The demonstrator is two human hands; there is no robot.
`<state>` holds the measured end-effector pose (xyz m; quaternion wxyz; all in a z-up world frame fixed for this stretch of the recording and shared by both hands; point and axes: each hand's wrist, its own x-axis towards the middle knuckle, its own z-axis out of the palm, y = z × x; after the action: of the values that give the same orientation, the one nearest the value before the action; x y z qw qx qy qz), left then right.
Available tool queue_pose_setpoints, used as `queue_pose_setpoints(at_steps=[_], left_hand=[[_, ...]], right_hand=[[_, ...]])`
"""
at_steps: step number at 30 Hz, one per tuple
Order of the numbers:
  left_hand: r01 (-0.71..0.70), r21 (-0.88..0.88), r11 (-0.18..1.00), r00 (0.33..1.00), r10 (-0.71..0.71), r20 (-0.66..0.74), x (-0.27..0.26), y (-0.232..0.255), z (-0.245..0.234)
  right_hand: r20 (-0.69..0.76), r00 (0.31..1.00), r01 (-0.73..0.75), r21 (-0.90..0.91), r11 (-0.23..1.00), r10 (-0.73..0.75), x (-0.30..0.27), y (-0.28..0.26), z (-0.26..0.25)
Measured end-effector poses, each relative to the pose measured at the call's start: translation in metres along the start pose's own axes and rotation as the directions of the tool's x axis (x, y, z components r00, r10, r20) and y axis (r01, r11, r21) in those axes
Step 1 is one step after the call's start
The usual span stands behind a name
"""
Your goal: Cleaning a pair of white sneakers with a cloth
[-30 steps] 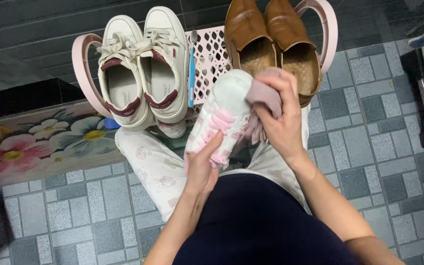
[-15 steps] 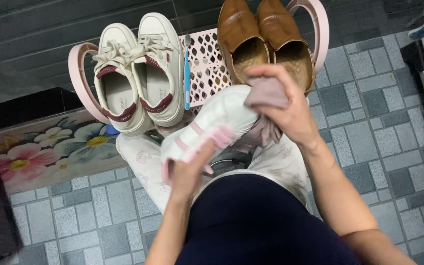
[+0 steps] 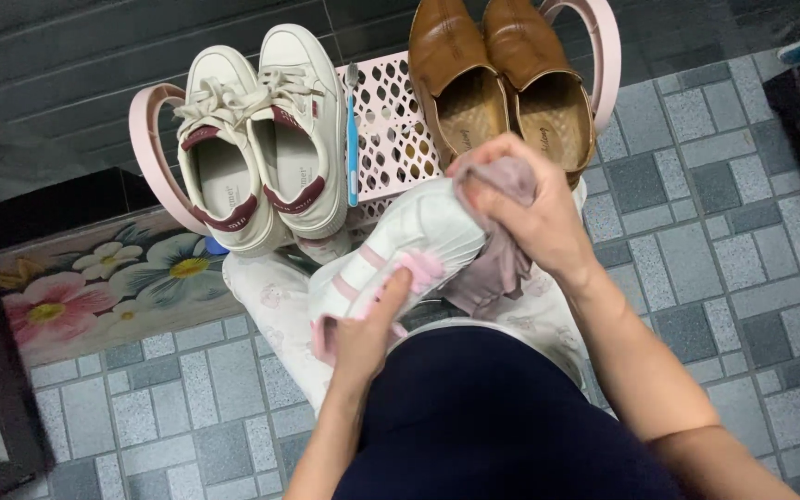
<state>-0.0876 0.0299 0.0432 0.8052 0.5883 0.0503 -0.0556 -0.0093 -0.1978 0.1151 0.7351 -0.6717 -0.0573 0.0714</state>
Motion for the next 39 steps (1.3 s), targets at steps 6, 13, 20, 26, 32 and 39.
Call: queue_pose_setpoints(at_steps=[6, 13, 20, 26, 32, 39], left_hand=[[0.035, -0.127, 0.991, 0.999, -0.033, 0.020, 0.001, 0.029, 0.009], [0.060, 0.277, 0.959, 0.996, -0.042, -0.073, -0.008, 0.009, 0.000], [0.123, -0.431, 0.894, 0.992, -0.117, 0.041, 0.000, 0.011, 0.004], [0.162, -0.355, 0.921, 0.986, -0.140, 0.088, 0.004, 0.020, -0.001], [0.035, 0.251, 0.967, 0.997, -0.018, -0.073, 0.005, 0.027, 0.001], [0.020, 0.220, 0.975, 0.952, 0.049, -0.301, 0.015, -0.022, 0.013]], right_hand=[[0.186, 0.978, 0.110, -0.066, 0.992, -0.096, -0.003, -0.016, 0.007], [-0.029, 0.991, 0.130, 0.138, 0.982, -0.127, -0.004, 0.006, 0.017], [0.024, 0.999, 0.035, 0.375, 0.926, -0.047, 0.004, -0.020, 0.017], [0.241, 0.935, 0.222, 0.180, 0.958, -0.261, 0.003, -0.027, 0.004], [0.030, 0.996, 0.088, -0.026, 0.996, -0.087, 0.012, 0.002, 0.001], [-0.202, 0.943, 0.208, -0.257, 0.944, -0.263, 0.030, 0.012, 0.024]])
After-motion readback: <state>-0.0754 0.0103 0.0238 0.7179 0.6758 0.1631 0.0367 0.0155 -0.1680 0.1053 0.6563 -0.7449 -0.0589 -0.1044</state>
